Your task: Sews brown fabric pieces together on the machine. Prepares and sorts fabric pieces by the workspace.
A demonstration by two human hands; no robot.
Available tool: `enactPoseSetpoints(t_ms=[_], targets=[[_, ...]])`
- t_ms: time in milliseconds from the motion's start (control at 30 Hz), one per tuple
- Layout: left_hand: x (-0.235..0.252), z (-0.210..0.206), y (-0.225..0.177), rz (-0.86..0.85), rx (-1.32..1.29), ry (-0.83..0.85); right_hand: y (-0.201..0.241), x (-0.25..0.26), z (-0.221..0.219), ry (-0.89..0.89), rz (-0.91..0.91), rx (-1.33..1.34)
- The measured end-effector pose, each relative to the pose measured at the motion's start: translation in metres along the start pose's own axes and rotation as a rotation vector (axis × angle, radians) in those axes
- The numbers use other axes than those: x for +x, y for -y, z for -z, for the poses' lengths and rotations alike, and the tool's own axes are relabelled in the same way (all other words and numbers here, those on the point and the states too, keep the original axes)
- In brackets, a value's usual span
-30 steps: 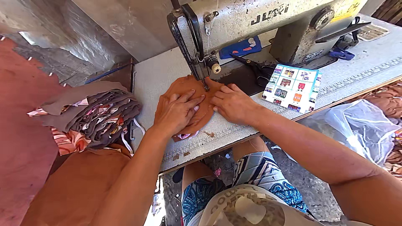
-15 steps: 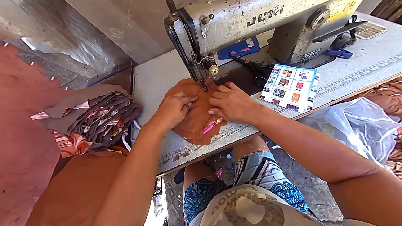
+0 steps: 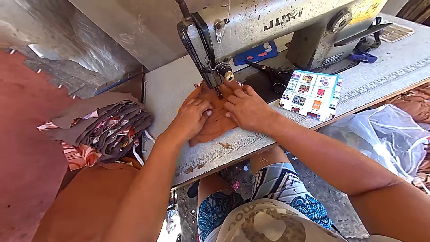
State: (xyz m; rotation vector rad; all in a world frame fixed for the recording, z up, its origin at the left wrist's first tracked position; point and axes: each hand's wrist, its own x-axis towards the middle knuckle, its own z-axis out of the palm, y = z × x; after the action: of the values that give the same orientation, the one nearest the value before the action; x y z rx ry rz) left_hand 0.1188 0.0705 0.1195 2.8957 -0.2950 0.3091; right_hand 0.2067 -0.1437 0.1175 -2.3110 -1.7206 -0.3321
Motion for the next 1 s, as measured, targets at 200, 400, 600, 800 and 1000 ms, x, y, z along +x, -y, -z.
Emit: enactPoseSetpoints(t_ms=[200, 400, 600, 800, 1000], targets=[[0.005, 0.001, 0.004, -0.010, 0.014, -0.006, -0.004, -0.007, -0.025, -0.016, 0.205, 0.043], [0.011, 0.014, -0.006, 0.055, 0.048, 0.074, 0.011, -0.005, -0.013, -0.029, 0.049, 0.043], [0.016, 0.015, -0.011, 0.036, 0.023, 0.129, 0.034, -0.004, -0.016, 0.048, 0.025, 0.113], [0.020, 0.010, -0.026, 0.171, 0.042, 0.150, 0.012, 0.000, -0.008, 0.086, -0.138, 0.031], [0.015, -0.003, -0.004, 0.142, -0.119, 0.030, -0.018, 0.007, -0.001, 0.172, -0.206, 0.024]])
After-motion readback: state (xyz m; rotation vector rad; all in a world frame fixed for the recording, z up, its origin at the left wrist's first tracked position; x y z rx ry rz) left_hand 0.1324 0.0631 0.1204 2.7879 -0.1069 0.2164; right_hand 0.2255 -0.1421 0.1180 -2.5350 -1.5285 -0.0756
